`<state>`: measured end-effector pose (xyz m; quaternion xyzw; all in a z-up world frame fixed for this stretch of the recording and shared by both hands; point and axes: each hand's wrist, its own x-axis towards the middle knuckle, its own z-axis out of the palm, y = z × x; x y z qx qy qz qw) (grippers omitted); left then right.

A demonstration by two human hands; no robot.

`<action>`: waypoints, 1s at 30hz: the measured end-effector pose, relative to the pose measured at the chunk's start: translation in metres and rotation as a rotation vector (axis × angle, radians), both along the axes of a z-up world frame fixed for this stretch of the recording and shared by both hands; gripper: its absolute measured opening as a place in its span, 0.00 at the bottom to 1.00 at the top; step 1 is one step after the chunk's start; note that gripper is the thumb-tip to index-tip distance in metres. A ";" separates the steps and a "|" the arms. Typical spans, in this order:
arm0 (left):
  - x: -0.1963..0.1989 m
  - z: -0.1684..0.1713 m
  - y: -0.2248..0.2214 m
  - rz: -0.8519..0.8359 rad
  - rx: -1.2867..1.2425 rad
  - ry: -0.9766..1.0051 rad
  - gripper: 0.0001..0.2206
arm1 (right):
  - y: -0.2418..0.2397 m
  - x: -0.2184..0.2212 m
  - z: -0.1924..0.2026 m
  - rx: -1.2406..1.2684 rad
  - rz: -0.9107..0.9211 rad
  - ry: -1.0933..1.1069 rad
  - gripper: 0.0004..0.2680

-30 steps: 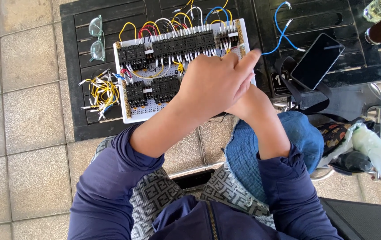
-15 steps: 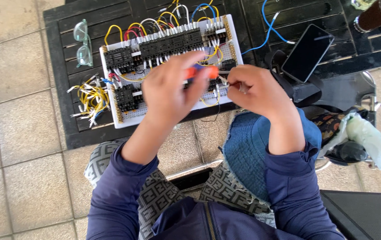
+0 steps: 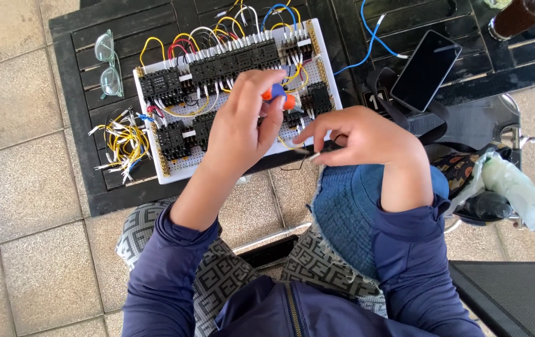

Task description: Connecting electrical wires to terminal blocks on a circuit board using a screwdriver.

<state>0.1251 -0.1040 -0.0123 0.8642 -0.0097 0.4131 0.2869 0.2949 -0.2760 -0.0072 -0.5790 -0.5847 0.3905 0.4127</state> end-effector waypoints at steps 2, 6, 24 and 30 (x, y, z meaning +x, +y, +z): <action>-0.001 0.003 0.000 -0.041 0.020 0.026 0.15 | -0.007 0.005 -0.003 0.081 0.031 0.089 0.06; -0.002 0.009 -0.003 -0.055 0.128 0.060 0.18 | -0.012 0.009 -0.005 0.244 -0.183 0.307 0.07; -0.003 0.008 -0.001 -0.048 0.154 0.037 0.17 | 0.027 -0.013 -0.043 -0.460 -0.604 -0.281 0.07; -0.003 0.024 -0.001 -0.012 0.261 0.365 0.24 | 0.031 -0.018 -0.016 -0.533 -0.563 -0.270 0.07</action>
